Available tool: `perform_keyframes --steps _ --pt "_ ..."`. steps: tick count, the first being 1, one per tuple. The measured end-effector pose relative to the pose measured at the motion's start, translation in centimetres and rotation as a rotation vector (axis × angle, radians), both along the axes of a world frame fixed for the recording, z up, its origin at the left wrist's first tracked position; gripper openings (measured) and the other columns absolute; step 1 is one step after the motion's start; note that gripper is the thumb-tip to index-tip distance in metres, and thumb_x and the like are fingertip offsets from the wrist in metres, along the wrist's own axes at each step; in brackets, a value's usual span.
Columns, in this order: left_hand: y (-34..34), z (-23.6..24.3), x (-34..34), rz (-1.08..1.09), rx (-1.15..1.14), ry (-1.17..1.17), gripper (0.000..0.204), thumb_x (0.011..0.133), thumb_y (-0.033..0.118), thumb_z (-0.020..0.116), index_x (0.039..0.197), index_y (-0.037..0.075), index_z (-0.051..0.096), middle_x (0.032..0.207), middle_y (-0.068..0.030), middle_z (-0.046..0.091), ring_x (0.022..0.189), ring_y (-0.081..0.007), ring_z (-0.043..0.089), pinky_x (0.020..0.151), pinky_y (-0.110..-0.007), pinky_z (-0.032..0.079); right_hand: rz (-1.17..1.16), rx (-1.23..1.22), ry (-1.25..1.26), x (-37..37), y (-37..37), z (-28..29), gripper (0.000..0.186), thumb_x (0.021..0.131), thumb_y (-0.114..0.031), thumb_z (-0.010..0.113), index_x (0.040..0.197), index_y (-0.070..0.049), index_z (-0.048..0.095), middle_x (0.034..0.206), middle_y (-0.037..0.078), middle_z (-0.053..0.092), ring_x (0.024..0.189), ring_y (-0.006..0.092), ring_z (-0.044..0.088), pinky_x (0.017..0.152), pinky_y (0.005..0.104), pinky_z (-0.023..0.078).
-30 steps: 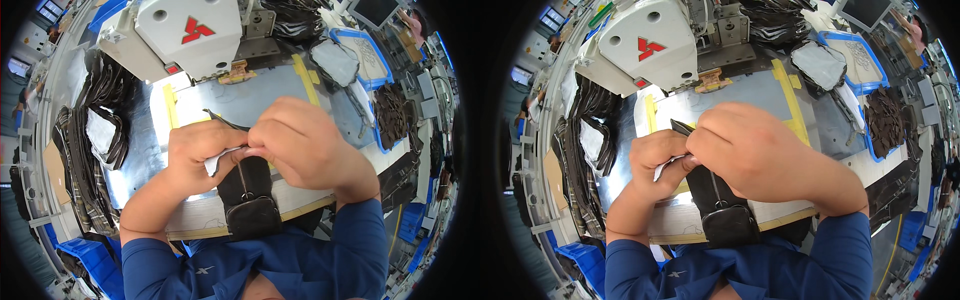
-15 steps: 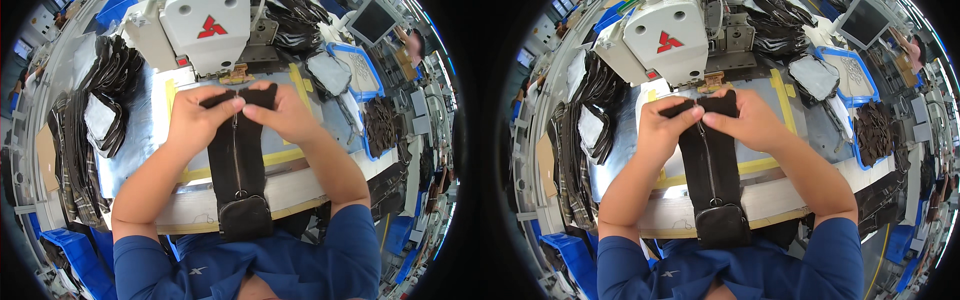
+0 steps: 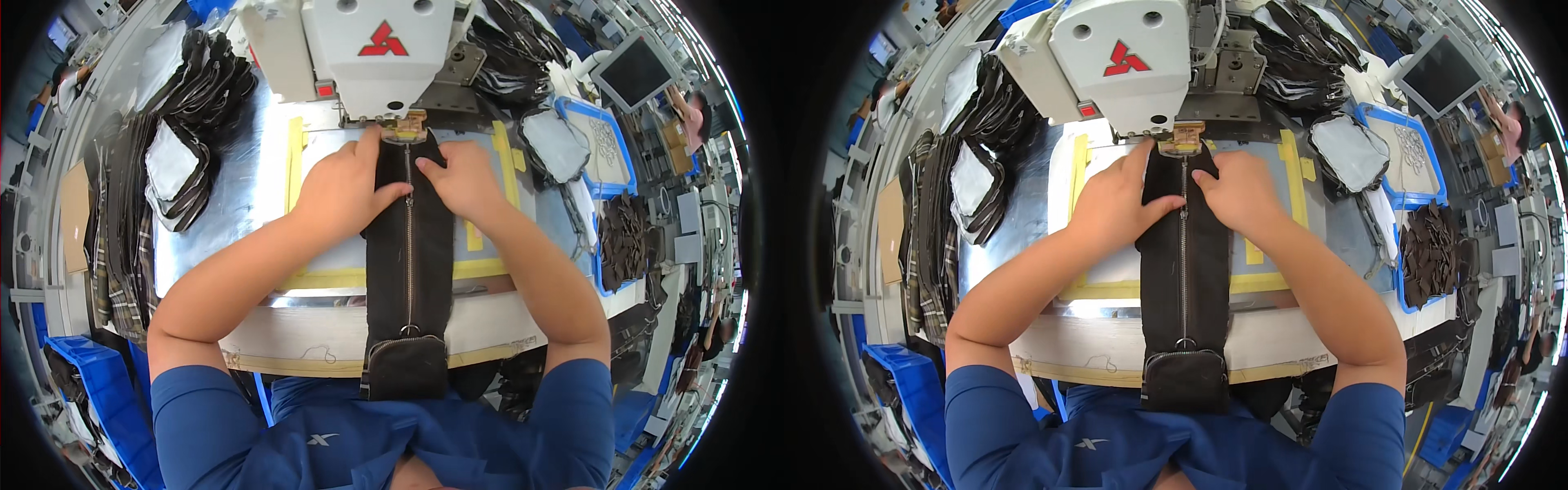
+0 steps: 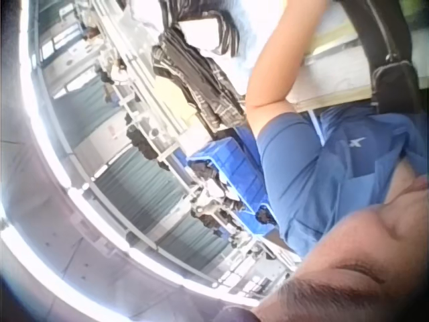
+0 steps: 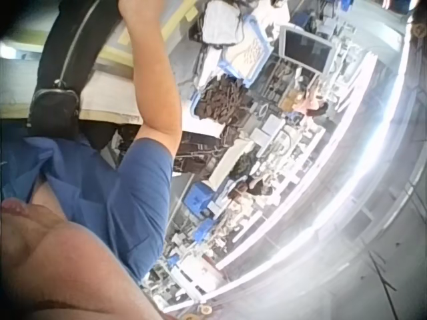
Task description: The person operates an industrial sewing machine to attach zippers to dark fabric pieces. They align the zipper with the fabric, guide it under the needle, and sew along the edge. The person repeatedly handles the fabric, adjusting the zipper and trimming threads between stitches.
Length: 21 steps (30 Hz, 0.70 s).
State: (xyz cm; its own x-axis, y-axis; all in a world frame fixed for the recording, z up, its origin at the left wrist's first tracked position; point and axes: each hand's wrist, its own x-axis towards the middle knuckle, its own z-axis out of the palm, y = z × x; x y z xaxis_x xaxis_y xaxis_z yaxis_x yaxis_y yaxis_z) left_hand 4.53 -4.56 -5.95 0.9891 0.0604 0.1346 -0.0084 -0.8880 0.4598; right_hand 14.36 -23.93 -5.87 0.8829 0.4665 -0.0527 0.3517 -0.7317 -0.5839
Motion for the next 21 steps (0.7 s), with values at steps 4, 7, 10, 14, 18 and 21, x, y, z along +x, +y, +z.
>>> perform_keyframes --steps 4,7,10,14,18,21 --pt "0.3 0.1 -0.5 -0.318 0.229 -0.189 0.090 0.080 0.058 0.087 0.141 -0.005 0.063 0.138 -0.0236 0.066 0.130 -0.0398 0.063 0.111 -0.048 0.050 0.010 -0.002 -0.023 0.3 0.2 0.1 0.036 0.099 -0.028 0.074 0.092 0.007 0.071 0.088 0.030 0.072 0.090 0.0502 0.071 0.081 0.0542 0.055" --pt "0.6 -1.6 0.5 -0.462 0.246 -0.302 0.091 0.083 0.060 0.082 0.140 -0.008 0.063 0.143 -0.0240 0.064 0.137 -0.0398 0.058 0.118 -0.047 0.045 0.021 -0.025 -0.008 0.8 0.2 0.3 0.035 0.099 -0.028 0.074 0.092 0.007 0.071 0.090 0.030 0.073 0.092 0.0504 0.071 0.082 0.0545 0.055" --pt "0.6 -1.6 1.0 -0.466 0.265 -0.216 0.095 0.083 0.061 0.081 0.141 -0.011 0.061 0.144 -0.0251 0.063 0.138 -0.0400 0.058 0.119 -0.047 0.044 0.039 -0.067 -0.010 1.0 0.4 0.7 0.034 0.099 -0.027 0.073 0.093 0.006 0.072 0.090 0.030 0.073 0.092 0.0504 0.071 0.083 0.0547 0.056" --pt "0.8 -1.5 1.4 -0.485 0.248 -0.171 0.097 0.083 0.063 0.080 0.141 -0.012 0.060 0.145 -0.0265 0.063 0.136 -0.0409 0.060 0.119 -0.046 0.045 0.074 -0.066 -0.011 1.5 0.5 0.4 0.033 0.099 -0.025 0.072 0.092 0.007 0.071 0.090 0.031 0.073 0.091 0.0504 0.071 0.082 0.0544 0.057" --pt "0.8 -1.4 1.7 -0.510 0.233 -0.173 0.097 0.083 0.063 0.080 0.142 -0.012 0.060 0.145 -0.0266 0.062 0.136 -0.0418 0.060 0.117 -0.046 0.048 0.077 0.034 -0.069 2.0 -0.1 -1.1 0.035 0.095 -0.023 0.075 0.083 0.008 0.066 0.078 0.031 0.067 0.081 0.0506 0.067 0.073 0.0536 0.052" --pt "0.9 -1.7 1.8 -0.511 0.218 -0.168 0.098 0.081 0.063 0.081 0.141 -0.011 0.060 0.145 -0.0265 0.062 0.135 -0.0418 0.060 0.116 -0.047 0.049 0.080 -0.064 0.076 2.1 0.3 1.0 0.031 0.097 -0.023 0.072 0.091 0.008 0.069 0.089 0.031 0.072 0.089 0.0504 0.071 0.080 0.0543 0.057"
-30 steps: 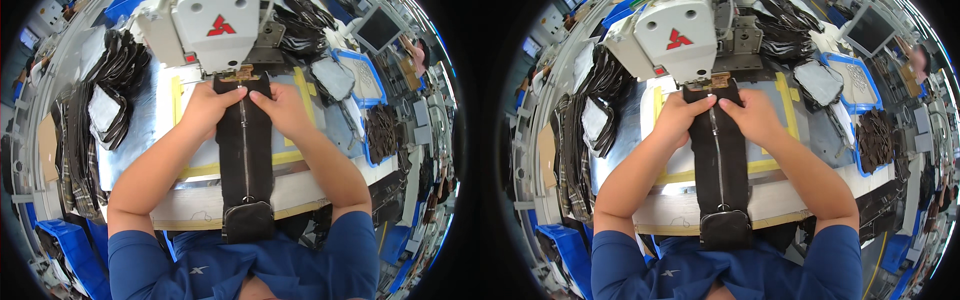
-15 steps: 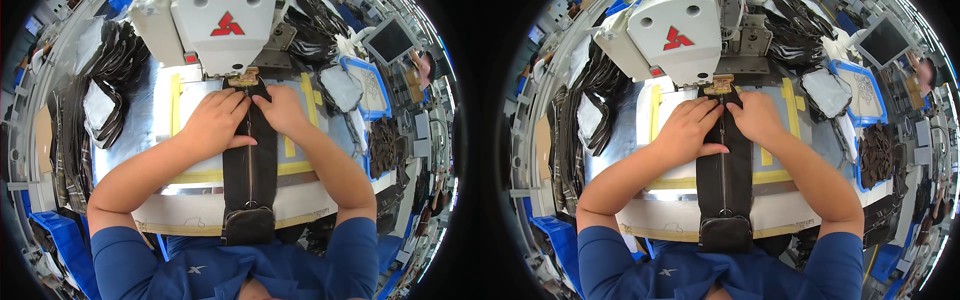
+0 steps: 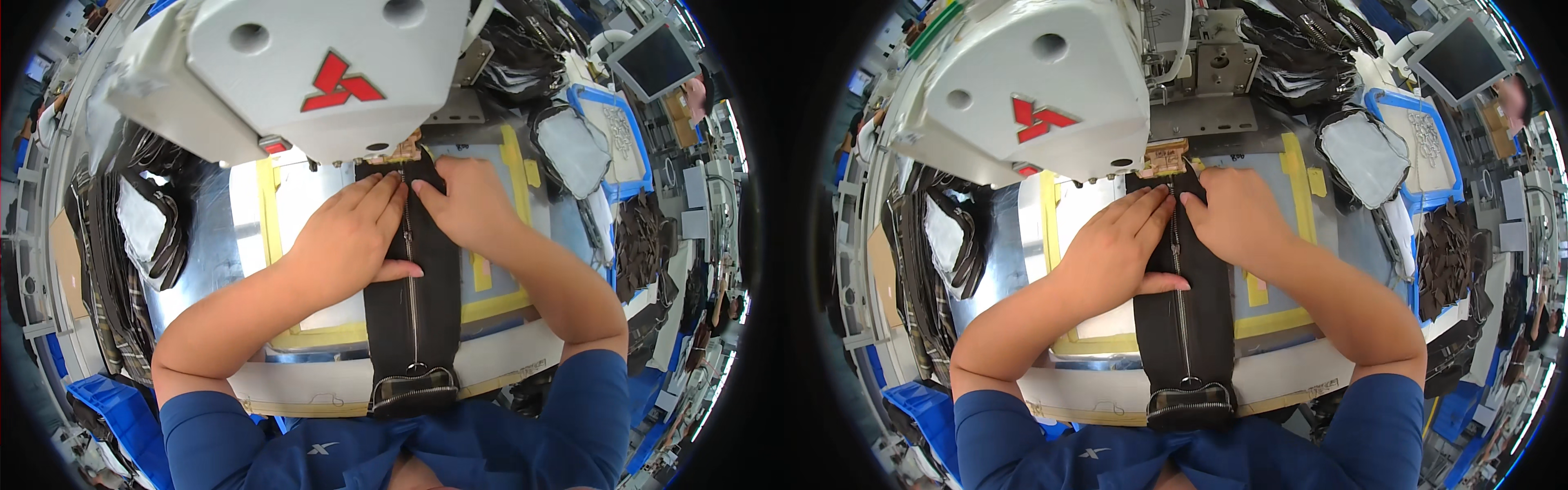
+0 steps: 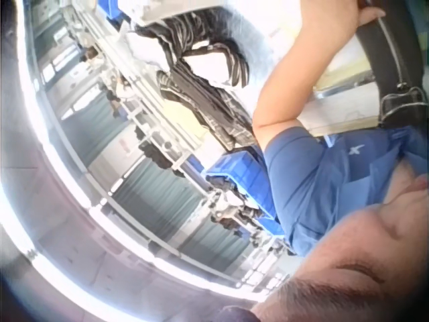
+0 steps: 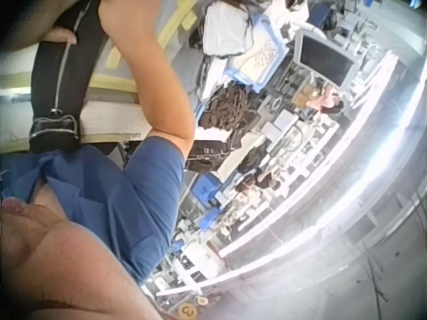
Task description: The person operates an industrial sewing machine to attach zippers to dark fabric pieces. They align the zipper with the fabric, guide it under the needle, and sew along the edge. The person repeatedly handles the fabric, adjusting the zipper and trimming threads between stitches.
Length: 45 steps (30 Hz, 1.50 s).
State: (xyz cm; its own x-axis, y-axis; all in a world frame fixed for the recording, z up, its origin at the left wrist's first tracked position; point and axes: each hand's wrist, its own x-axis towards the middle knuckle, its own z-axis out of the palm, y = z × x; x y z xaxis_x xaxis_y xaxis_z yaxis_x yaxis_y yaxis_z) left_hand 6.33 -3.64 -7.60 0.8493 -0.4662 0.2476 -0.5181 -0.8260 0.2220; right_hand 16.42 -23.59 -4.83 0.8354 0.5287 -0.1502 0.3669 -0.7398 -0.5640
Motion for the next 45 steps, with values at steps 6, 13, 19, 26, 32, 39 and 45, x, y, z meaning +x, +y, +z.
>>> perform_keyframes --steps 6,13,19,26,32,39,45 --pt "0.0 1.0 0.8 -0.014 -0.030 0.058 0.097 0.077 0.062 0.085 0.137 -0.010 0.062 0.144 -0.0262 0.062 0.131 -0.0432 0.060 0.114 -0.048 0.050 0.141 0.154 -0.377 -1.3 -1.8 -0.8 0.037 0.092 -0.026 0.078 0.109 0.003 0.064 0.131 0.027 0.067 0.114 0.0452 0.068 0.095 0.0554 0.053" --pt "-0.2 0.7 1.0 -0.018 -0.052 0.074 0.096 0.076 0.059 0.087 0.138 -0.010 0.060 0.145 -0.0272 0.059 0.134 -0.0427 0.058 0.115 -0.048 0.049 0.485 0.059 -0.427 -2.1 -2.4 -0.9 0.057 0.088 -0.034 0.082 0.126 0.005 0.063 0.145 0.026 0.063 0.136 0.0381 0.061 0.122 0.0535 0.041" --pt "-0.3 0.8 1.0 -0.007 -0.025 0.081 0.097 0.074 0.058 0.088 0.138 -0.010 0.060 0.145 -0.0268 0.059 0.135 -0.0426 0.058 0.115 -0.048 0.049 0.550 0.011 -0.401 -1.5 -2.3 -0.4 0.063 0.088 -0.037 0.082 0.130 0.005 0.061 0.146 0.026 0.062 0.137 0.0383 0.061 0.125 0.0527 0.039" --pt "-0.5 1.0 1.0 0.009 -0.024 0.111 0.097 0.073 0.056 0.090 0.138 -0.009 0.060 0.147 -0.0264 0.057 0.134 -0.0430 0.058 0.114 -0.049 0.050 0.562 0.061 -0.368 -1.6 -2.6 -0.8 0.064 0.088 -0.035 0.081 0.131 0.007 0.060 0.149 0.030 0.059 0.141 0.0408 0.058 0.125 0.0505 0.039" --pt "-0.5 1.1 1.0 0.009 -0.043 0.134 0.098 0.072 0.055 0.091 0.140 -0.010 0.059 0.147 -0.0269 0.057 0.135 -0.0439 0.058 0.115 -0.050 0.049 0.567 0.096 -0.330 -1.6 -2.7 -1.2 0.061 0.090 -0.029 0.079 0.132 0.010 0.058 0.150 0.033 0.057 0.141 0.0452 0.057 0.124 0.0503 0.043" --pt "-0.5 1.2 1.0 0.008 -0.037 0.131 0.100 0.074 0.055 0.090 0.141 -0.011 0.058 0.148 -0.0281 0.057 0.136 -0.0450 0.058 0.116 -0.050 0.048 0.572 0.125 -0.320 -1.5 -2.8 -1.5 0.060 0.092 -0.027 0.078 0.132 0.013 0.057 0.150 0.036 0.056 0.142 0.0468 0.057 0.124 0.0507 0.043" --pt "-0.5 1.2 1.0 0.012 -0.022 0.129 0.100 0.074 0.055 0.089 0.141 -0.012 0.057 0.147 -0.0290 0.058 0.135 -0.0457 0.058 0.116 -0.051 0.048 0.569 0.136 -0.315 -1.4 -2.8 -1.7 0.060 0.092 -0.026 0.077 0.132 0.014 0.056 0.150 0.036 0.056 0.143 0.0463 0.056 0.125 0.0500 0.042"
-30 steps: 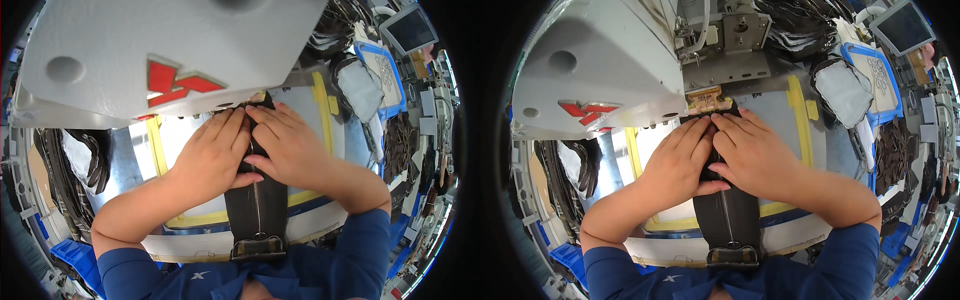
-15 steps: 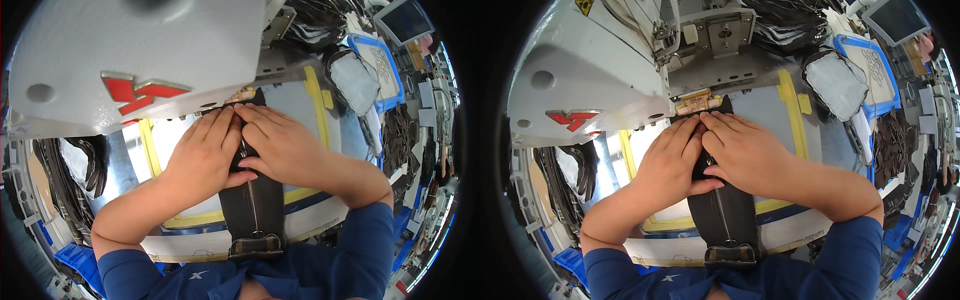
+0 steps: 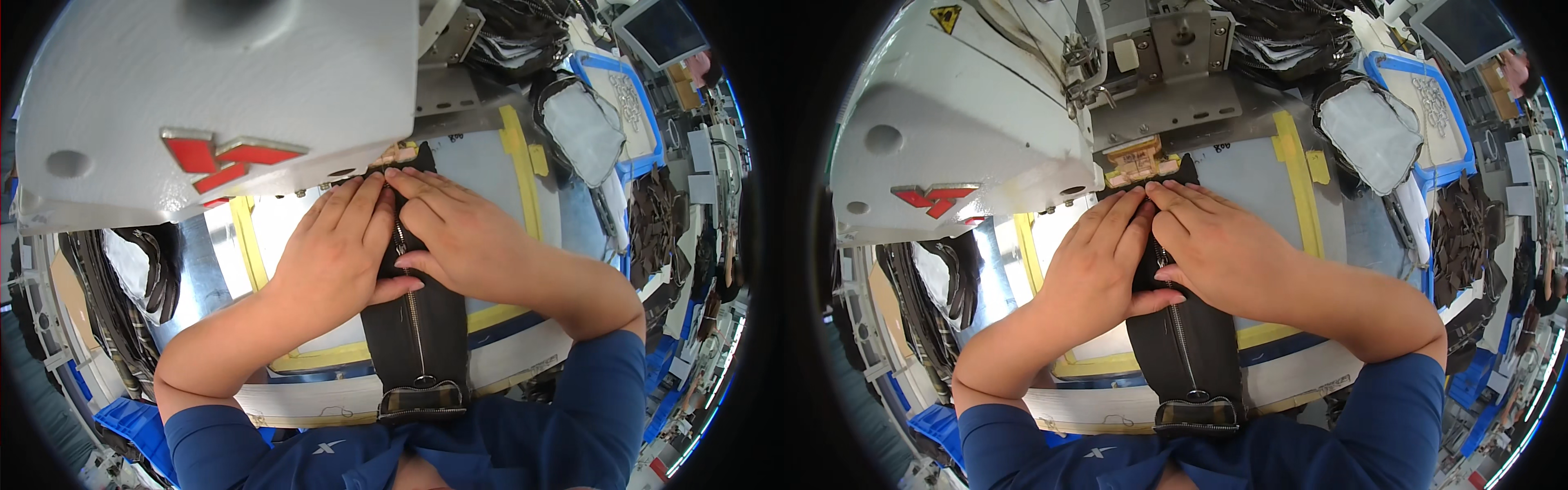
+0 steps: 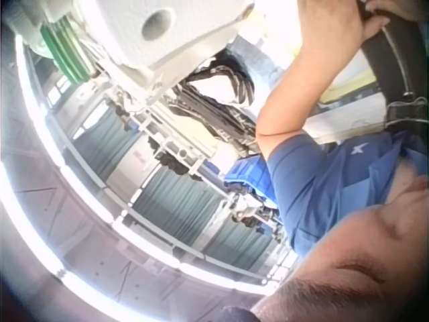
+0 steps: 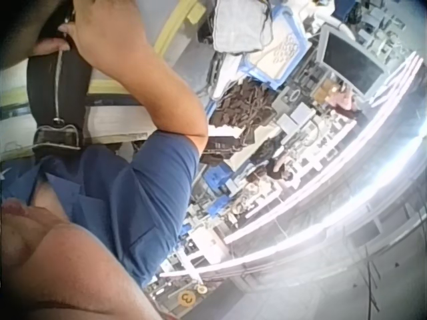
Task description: The person operates an industrial sewing machine to attach zippers to dark fabric pieces. They align the zipper with the fabric, guide it under the needle, and sew along the edge. The person repeatedly handles the fabric, adjusting the zipper and trimming threads between stitches.
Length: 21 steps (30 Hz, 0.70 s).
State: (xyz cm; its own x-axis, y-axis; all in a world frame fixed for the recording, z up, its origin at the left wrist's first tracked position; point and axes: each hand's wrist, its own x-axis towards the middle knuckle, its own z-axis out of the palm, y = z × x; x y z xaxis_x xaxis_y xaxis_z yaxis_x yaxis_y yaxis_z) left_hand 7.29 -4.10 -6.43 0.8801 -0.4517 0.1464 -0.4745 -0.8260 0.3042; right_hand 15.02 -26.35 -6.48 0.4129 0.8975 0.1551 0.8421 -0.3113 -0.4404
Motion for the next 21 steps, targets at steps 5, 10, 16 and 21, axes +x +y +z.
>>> perform_keyframes --steps 5,10,16,21 --pt "0.03 0.19 0.05 0.000 0.005 0.008 0.099 0.074 0.056 0.089 0.140 -0.011 0.058 0.147 -0.0290 0.059 0.134 -0.0462 0.059 0.116 -0.051 0.047 -0.005 -0.004 -0.006 0.01 0.10 -0.02 0.060 0.092 -0.026 0.077 0.132 0.013 0.056 0.150 0.035 0.056 0.143 0.0453 0.056 0.125 0.0494 0.042" --pt "-0.04 0.19 0.12 0.003 0.014 -0.006 0.099 0.074 0.056 0.089 0.140 -0.011 0.058 0.146 -0.0286 0.059 0.133 -0.0462 0.059 0.116 -0.052 0.047 0.000 -0.002 0.004 0.12 0.04 0.05 0.060 0.092 -0.027 0.078 0.132 0.012 0.056 0.150 0.035 0.056 0.142 0.0447 0.056 0.125 0.0492 0.043" --pt "-0.03 0.16 0.06 0.007 0.003 -0.016 0.098 0.072 0.055 0.090 0.139 -0.010 0.059 0.146 -0.0280 0.060 0.133 -0.0459 0.060 0.114 -0.053 0.048 -0.013 0.005 -0.002 0.17 -0.12 0.33 0.061 0.090 -0.030 0.080 0.131 0.010 0.059 0.148 0.032 0.059 0.140 0.0432 0.059 0.123 0.0480 0.045" --pt "0.22 -0.47 0.19 -0.011 -0.010 -0.032 0.101 0.070 0.055 0.091 0.141 -0.009 0.058 0.150 -0.0290 0.056 0.136 -0.0470 0.057 0.115 -0.054 0.046 -0.047 0.006 -0.046 -0.17 0.13 -0.06 0.061 0.089 -0.033 0.081 0.128 0.009 0.062 0.146 0.031 0.062 0.137 0.0416 0.061 0.119 0.0460 0.047"
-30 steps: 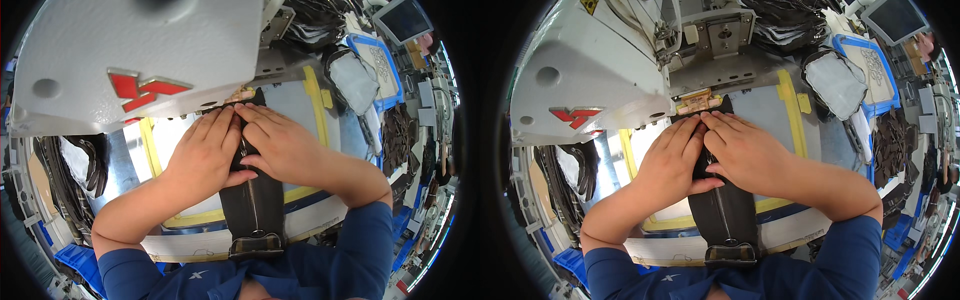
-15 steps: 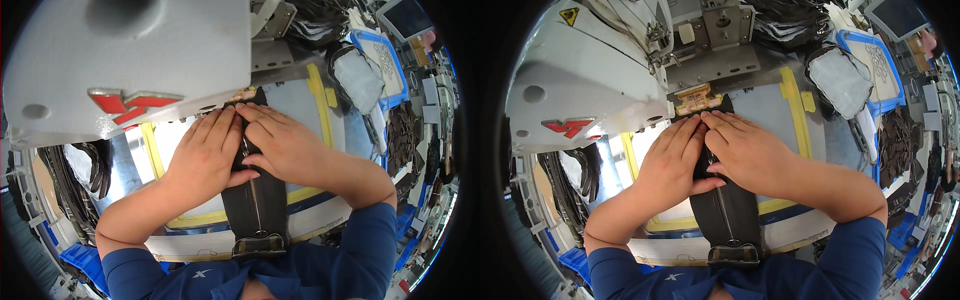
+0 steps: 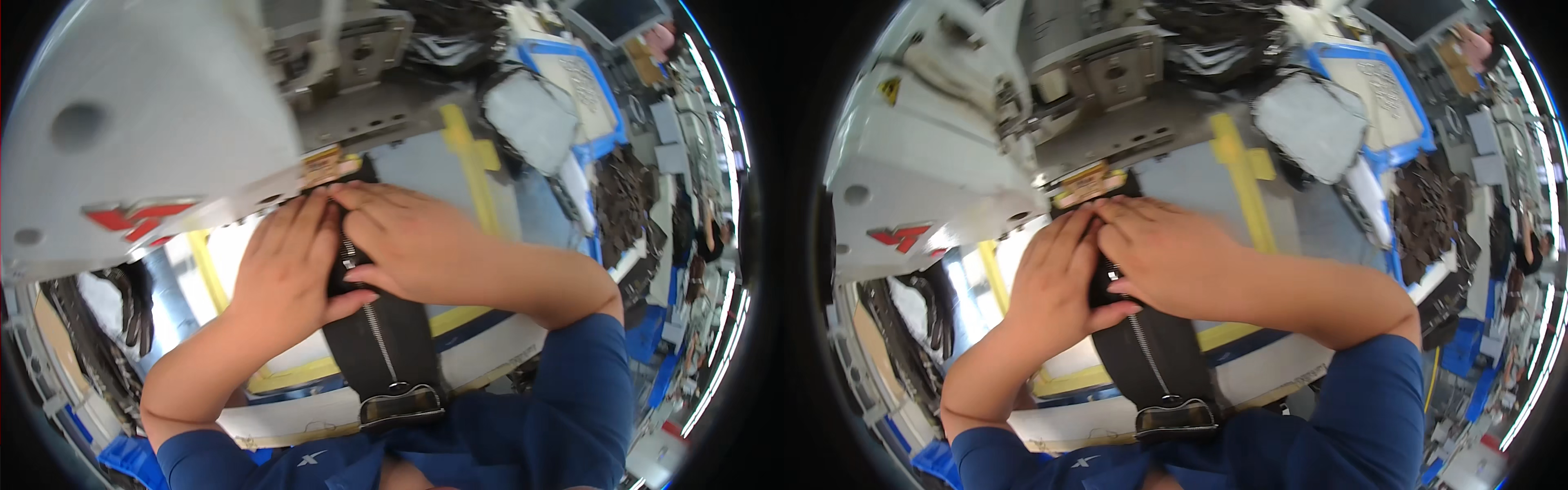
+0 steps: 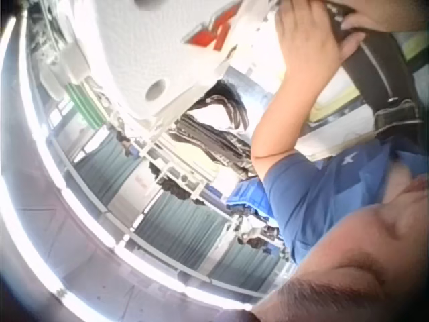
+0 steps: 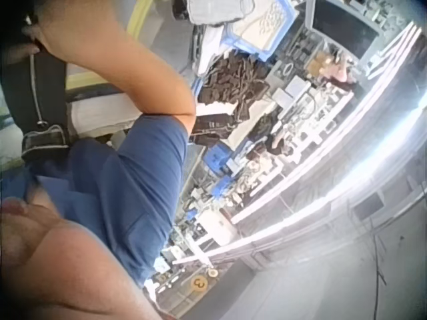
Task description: The person operates an industrial sewing machine to attach zippers to dark fabric pieces. They align the zipper with the fabric, guide it under the needle, and sew along the edge. The person repeatedly handles the fabric, adjusting the zipper and trimming threads between stitches.
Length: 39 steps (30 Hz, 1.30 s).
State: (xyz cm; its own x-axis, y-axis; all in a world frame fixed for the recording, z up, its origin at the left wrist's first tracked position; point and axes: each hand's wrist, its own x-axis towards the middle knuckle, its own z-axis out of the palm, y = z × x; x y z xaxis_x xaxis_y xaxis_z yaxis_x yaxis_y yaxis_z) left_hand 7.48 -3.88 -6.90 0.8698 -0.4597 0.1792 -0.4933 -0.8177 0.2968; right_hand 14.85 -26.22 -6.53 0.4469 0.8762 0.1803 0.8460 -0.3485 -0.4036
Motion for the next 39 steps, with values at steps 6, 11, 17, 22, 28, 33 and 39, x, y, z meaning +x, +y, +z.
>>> perform_keyframes --steps 6,11,17,22,28,33,39 --pt "-0.2 -0.1 -0.3 0.011 0.034 0.032 0.102 0.067 0.051 0.092 0.143 -0.008 0.058 0.157 -0.0275 0.053 0.140 -0.0477 0.052 0.120 -0.055 0.040 -0.072 -0.054 0.073 -0.1 -1.2 1.3 0.045 0.096 -0.036 0.076 0.111 0.005 0.065 0.113 0.021 0.071 0.116 0.0370 0.069 0.105 0.0491 0.054" --pt "-0.1 0.0 -0.7 0.052 0.050 0.020 0.101 0.067 0.049 0.092 0.144 -0.008 0.059 0.156 -0.0269 0.054 0.142 -0.0470 0.051 0.120 -0.055 0.039 -0.485 0.045 -0.054 2.0 -8.9 4.6 0.026 0.097 -0.027 0.076 0.104 -0.003 0.075 0.104 0.017 0.076 0.096 0.0347 0.075 0.086 0.0435 0.060" --pt "-0.5 0.0 -0.3 -0.007 0.014 -0.016 0.099 0.070 0.052 0.092 0.142 -0.007 0.060 0.153 -0.0256 0.057 0.138 -0.0431 0.054 0.118 -0.052 0.041 -1.239 -0.261 -0.061 5.9 -28.5 5.1 0.022 0.090 -0.022 0.075 0.100 -0.002 0.079 0.098 0.020 0.079 0.097 0.0375 0.076 0.092 0.0459 0.059" --pt "0.2 -0.1 -0.3 0.004 -0.022 -0.009 0.100 0.064 0.047 0.096 0.141 -0.007 0.062 0.155 -0.0241 0.058 0.139 -0.0434 0.055 0.119 -0.050 0.042 -1.213 -0.274 -0.104 6.2 -34.5 0.6 0.031 0.077 -0.006 0.085 0.107 -0.002 0.079 0.104 0.018 0.079 0.100 0.0332 0.077 0.092 0.0434 0.060" --pt "0.6 -0.2 -0.7 -0.079 -0.028 -0.081 0.082 0.083 0.054 0.084 0.136 -0.006 0.066 0.148 -0.0204 0.064 0.137 -0.0386 0.058 0.117 -0.050 0.045 -1.252 -0.139 -0.155 5.8 -28.6 2.6 0.020 0.085 -0.003 0.080 0.103 0.001 0.073 0.087 0.010 0.073 0.081 0.0210 0.070 0.080 0.0351 0.056" --pt "0.9 -0.4 -1.3 -0.123 -0.015 -0.096 0.072 0.089 0.052 0.078 0.133 -0.005 0.068 0.143 -0.0199 0.066 0.138 -0.0345 0.058 0.119 -0.049 0.045 -0.720 0.305 0.056 4.2 -11.8 4.9 0.019 0.099 -0.003 0.070 0.118 -0.001 0.070 0.097 0.009 0.075 0.093 0.0185 0.072 0.088 0.0328 0.057" --pt "0.7 -0.8 -1.5 -0.147 -0.047 -0.123 0.066 0.088 0.049 0.079 0.127 -0.003 0.071 0.140 -0.0189 0.068 0.135 -0.0350 0.061 0.118 -0.050 0.047 -0.264 0.129 0.029 3.1 0.6 3.5 0.014 0.094 -0.010 0.076 0.108 -0.005 0.077 0.094 0.015 0.072 0.084 0.0386 0.070 0.074 0.0452 0.058"
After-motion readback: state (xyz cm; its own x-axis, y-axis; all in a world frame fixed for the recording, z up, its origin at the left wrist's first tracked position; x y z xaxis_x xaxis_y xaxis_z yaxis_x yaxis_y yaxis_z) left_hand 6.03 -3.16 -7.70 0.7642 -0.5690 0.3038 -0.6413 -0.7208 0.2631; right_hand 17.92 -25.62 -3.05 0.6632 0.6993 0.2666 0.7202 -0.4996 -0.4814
